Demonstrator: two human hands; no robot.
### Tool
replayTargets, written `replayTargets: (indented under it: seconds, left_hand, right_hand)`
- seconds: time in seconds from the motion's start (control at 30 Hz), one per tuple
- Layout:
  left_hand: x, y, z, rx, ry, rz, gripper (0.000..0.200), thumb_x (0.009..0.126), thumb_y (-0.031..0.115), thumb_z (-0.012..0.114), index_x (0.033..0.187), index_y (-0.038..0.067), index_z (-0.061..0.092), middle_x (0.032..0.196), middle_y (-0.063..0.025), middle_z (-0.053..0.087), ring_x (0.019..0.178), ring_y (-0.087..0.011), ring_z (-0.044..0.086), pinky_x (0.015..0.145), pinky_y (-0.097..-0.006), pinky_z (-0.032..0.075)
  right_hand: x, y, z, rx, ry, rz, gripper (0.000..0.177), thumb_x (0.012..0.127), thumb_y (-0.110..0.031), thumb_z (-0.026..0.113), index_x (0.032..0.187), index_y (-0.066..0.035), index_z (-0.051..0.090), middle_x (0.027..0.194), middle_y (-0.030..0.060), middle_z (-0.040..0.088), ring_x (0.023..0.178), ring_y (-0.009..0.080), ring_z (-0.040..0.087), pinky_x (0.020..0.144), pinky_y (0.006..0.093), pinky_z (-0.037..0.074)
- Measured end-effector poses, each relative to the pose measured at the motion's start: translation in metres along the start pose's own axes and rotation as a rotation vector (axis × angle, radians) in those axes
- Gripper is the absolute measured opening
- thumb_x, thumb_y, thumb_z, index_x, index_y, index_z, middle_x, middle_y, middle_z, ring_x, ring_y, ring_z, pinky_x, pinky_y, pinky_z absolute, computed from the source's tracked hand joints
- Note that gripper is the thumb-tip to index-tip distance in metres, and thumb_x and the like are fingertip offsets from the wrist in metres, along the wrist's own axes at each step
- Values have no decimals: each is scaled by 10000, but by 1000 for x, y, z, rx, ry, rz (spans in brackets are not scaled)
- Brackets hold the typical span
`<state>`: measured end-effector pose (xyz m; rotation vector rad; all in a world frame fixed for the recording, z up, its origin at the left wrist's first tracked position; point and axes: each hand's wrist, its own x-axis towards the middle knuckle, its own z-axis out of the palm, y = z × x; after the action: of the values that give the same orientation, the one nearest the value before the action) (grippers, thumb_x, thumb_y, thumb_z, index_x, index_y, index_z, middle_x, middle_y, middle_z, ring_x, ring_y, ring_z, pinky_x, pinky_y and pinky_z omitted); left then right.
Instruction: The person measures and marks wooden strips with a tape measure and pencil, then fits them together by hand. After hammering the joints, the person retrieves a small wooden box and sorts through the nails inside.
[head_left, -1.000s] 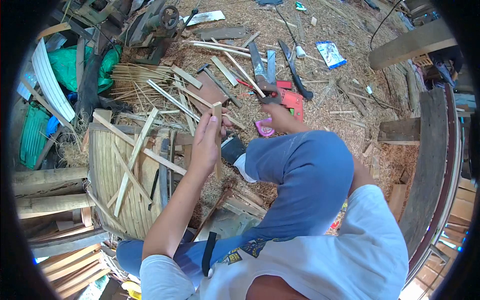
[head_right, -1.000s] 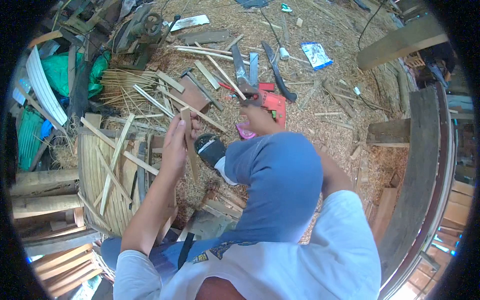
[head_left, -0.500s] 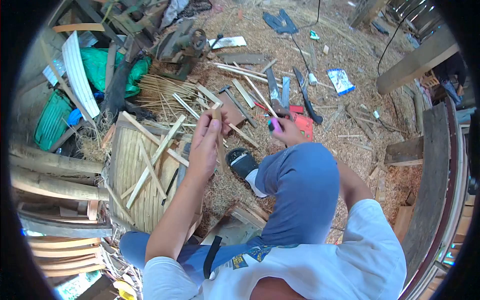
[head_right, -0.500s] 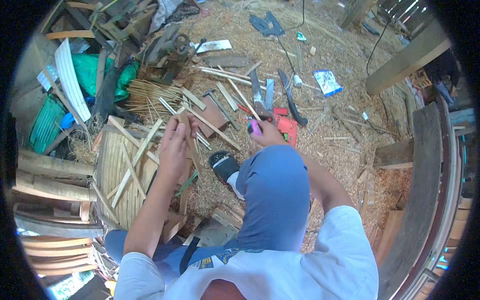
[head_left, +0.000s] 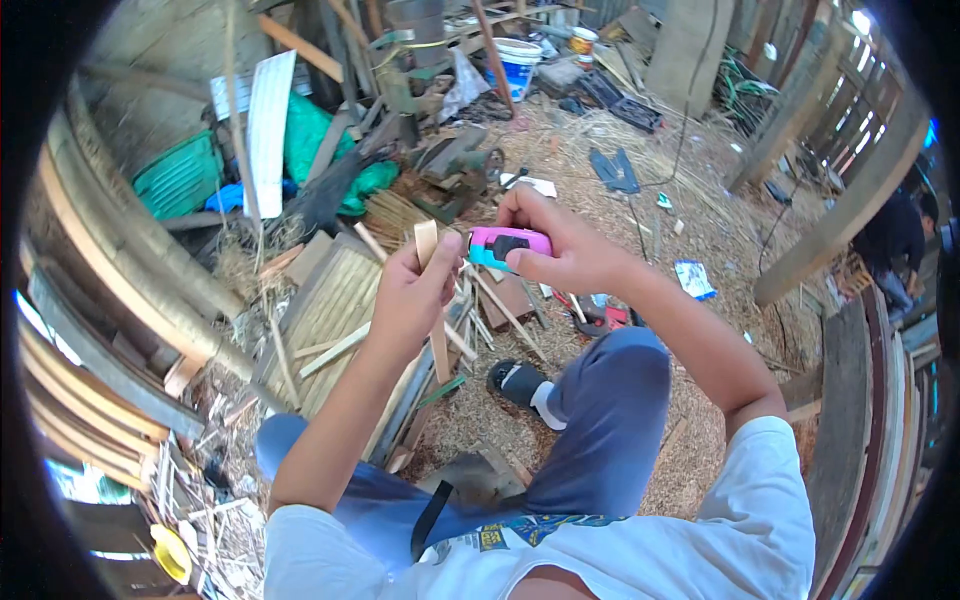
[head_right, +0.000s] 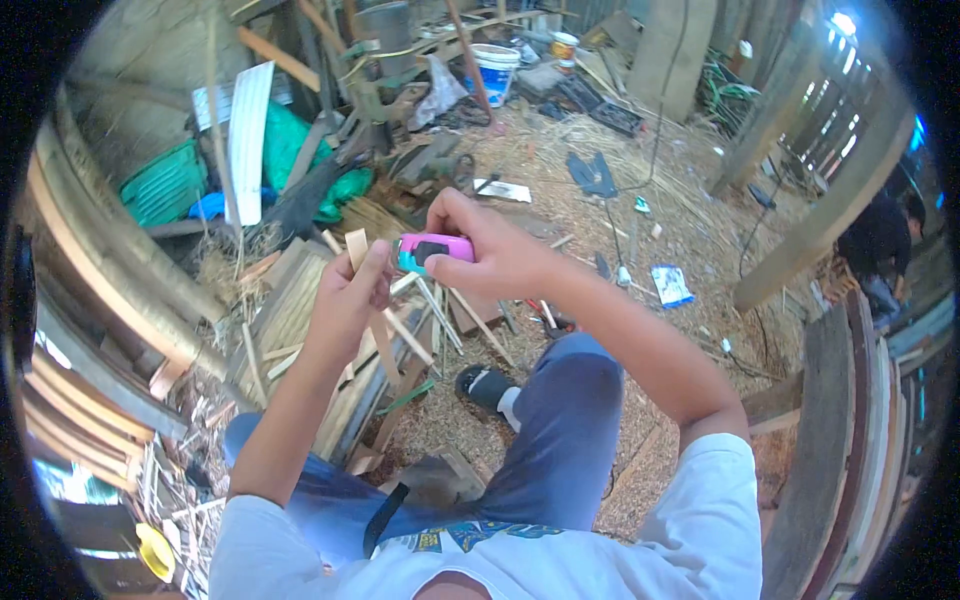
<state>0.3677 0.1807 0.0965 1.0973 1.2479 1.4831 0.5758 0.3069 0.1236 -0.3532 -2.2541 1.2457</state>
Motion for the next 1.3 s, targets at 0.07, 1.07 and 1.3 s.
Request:
replayTargets:
  seconds: [0.07, 1.07, 1.3]
  left_hand:
    - [-7, 6, -18, 49, 42, -28, 261, 1075, 314, 627, 1025, 61, 666, 718, 68, 506, 626, -39, 425, 591, -236, 363]
    - [-20, 23, -206, -493, 451, 214, 300, 1092, 338, 506, 1097, 51, 594, 846, -3, 519, 734, -112, 452, 691, -282, 412]
    - [-11, 1, -196, -458, 399, 265, 392, 1138, 433, 395, 1171, 86, 574, 910, 5, 531, 811, -124, 491, 780, -301, 440]
  right_hand:
    - [14, -12, 19, -136, -8, -46, 428, 895, -292, 736, 1142, -38, 496, 937, 81, 599, 852, 187, 582, 772, 357, 492]
    - [57, 99, 164, 448, -537, 738, 213, 1098, -272, 565, 1058, -63, 590, 952, 51, 707, 923, 128, 677, 821, 308, 519]
    - [60, 91, 159, 471, -484, 694, 186, 1094, -238, 574, 1012, -72, 562, 932, 55, 698, 914, 138, 682, 816, 304, 522]
